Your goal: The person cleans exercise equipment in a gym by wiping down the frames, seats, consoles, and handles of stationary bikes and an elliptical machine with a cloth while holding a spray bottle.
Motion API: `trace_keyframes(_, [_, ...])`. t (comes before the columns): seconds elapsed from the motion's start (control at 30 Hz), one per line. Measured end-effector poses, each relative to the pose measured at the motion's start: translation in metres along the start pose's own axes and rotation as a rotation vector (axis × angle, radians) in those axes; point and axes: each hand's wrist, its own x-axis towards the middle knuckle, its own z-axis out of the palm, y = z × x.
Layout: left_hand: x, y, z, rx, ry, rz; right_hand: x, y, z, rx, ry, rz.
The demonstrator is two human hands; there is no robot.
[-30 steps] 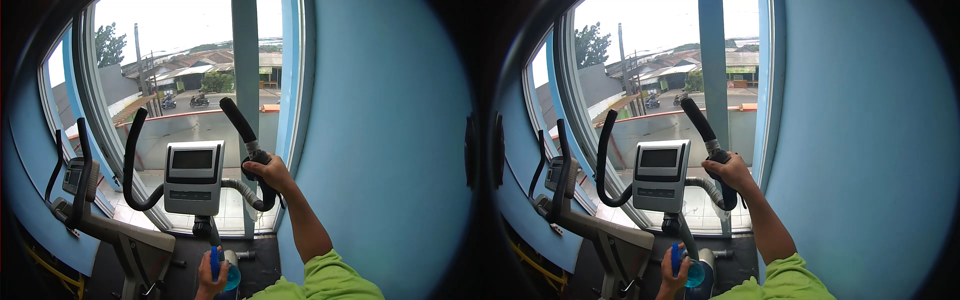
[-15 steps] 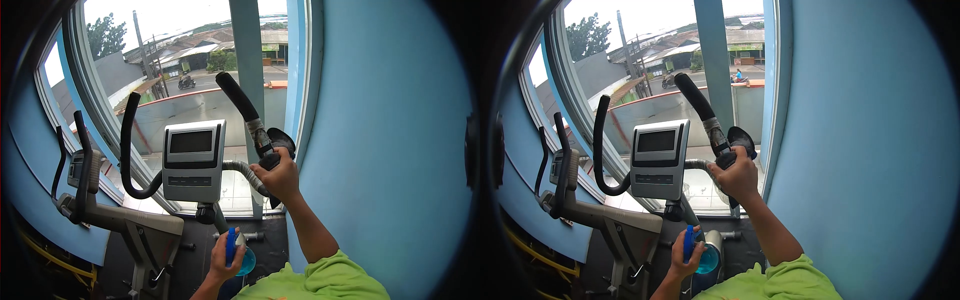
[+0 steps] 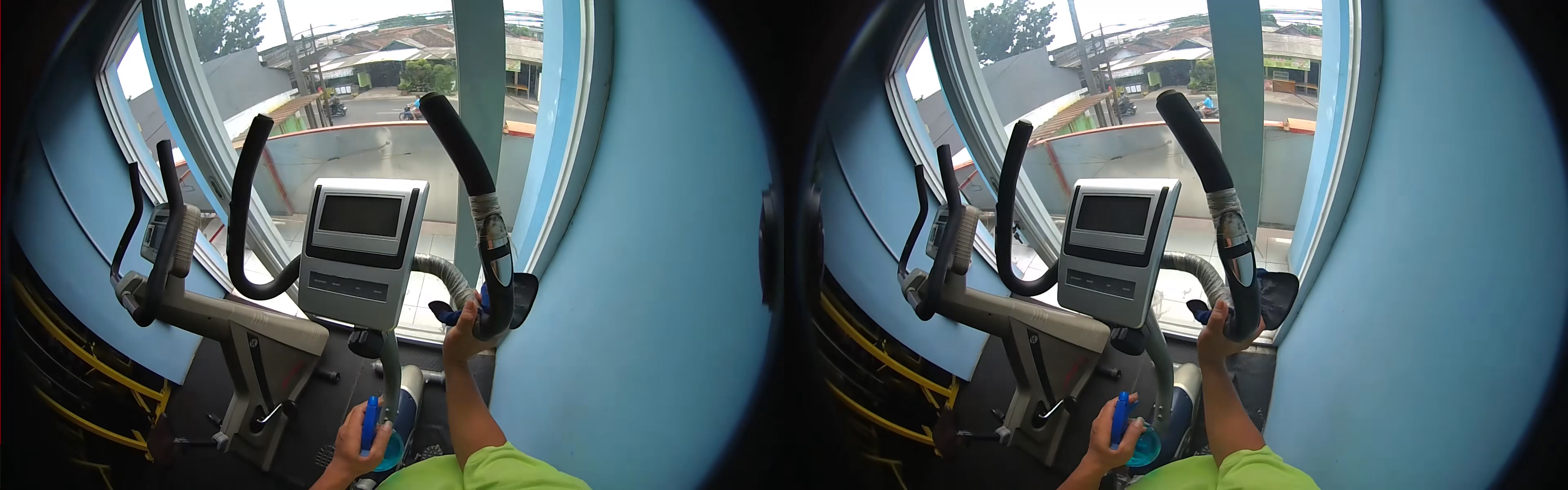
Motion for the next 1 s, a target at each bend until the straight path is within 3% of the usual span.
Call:
trace_keyframes(0.03, [-0.003,-0.001,-0.001,-0.007,0.007,-0.049,-0.010,0.008,0.008,-0.022,0.013,0.115])
trace_keyframes(0.1, [-0.011,-0.001,-0.003,-0.001,0.002,-0.095,-0.023,0.026,0.019,-0.232,-0.406,0.372])
trace_keyframes(0.17, [-0.012,0.001,-0.004,-0.140,0.094,-0.165,-0.059,0.039,0.016,-0.200,-0.569,0.502])
trace_keyframes(0.2, [-0.011,0.006,-0.009,-0.120,0.082,-0.135,-0.064,0.015,0.007,-0.242,-0.696,0.239])
trace_keyframes(0.27, [-0.015,0.005,-0.015,-0.139,0.145,-0.143,-0.068,-0.021,-0.019,-0.282,-0.754,0.101])
trace_keyframes(0.33, [-0.023,-0.001,-0.016,-0.178,0.248,-0.137,-0.043,-0.050,-0.037,-0.344,-0.732,-0.217])
trace_keyframes(0.37, [-0.026,-0.003,-0.017,-0.191,0.253,-0.154,-0.024,-0.074,-0.034,-0.410,-0.758,-0.278])
trace_keyframes(0.43, [-0.028,-0.006,-0.019,-0.177,0.254,-0.155,0.002,-0.115,-0.029,-0.696,-1.070,-0.173])
trace_keyframes(0.53, [-0.033,-0.018,-0.018,-0.208,0.235,-0.154,0.010,-0.138,-0.023,-0.762,-1.315,-0.272])
trace_keyframes(0.57, [-0.031,-0.020,-0.019,-0.226,0.233,-0.152,0.015,-0.145,-0.022,-0.769,-1.304,-0.279])
trace_keyframes(0.63, [-0.030,-0.021,-0.019,-0.245,0.236,-0.126,0.024,-0.161,-0.018,-0.771,-1.266,-0.482])
trace_keyframes(0.7, [-0.034,-0.019,-0.015,-0.271,0.241,-0.128,0.033,-0.177,0.002,-0.989,-1.130,-0.761])
trace_keyframes(0.77, [-0.033,-0.018,-0.015,-0.279,0.175,-0.105,0.036,-0.163,0.021,-1.529,-1.229,-0.585])
trace_keyframes(0.83, [-0.036,-0.019,-0.013,-0.301,0.157,-0.088,0.039,-0.121,0.027,-1.823,-1.255,-0.575])
trace_keyframes(0.9, [-0.041,-0.024,-0.010,-0.385,0.206,-0.105,0.037,-0.081,0.028,-1.901,-1.196,-0.563])
trace_keyframes(0.97, [-0.047,-0.029,-0.010,-0.380,0.212,-0.108,0.033,-0.060,0.040,-1.977,-0.919,-0.479])
trace_keyframes(1.0, [-0.053,-0.032,-0.010,-0.373,0.225,-0.120,0.039,-0.037,0.053,-1.825,-0.938,-0.496])
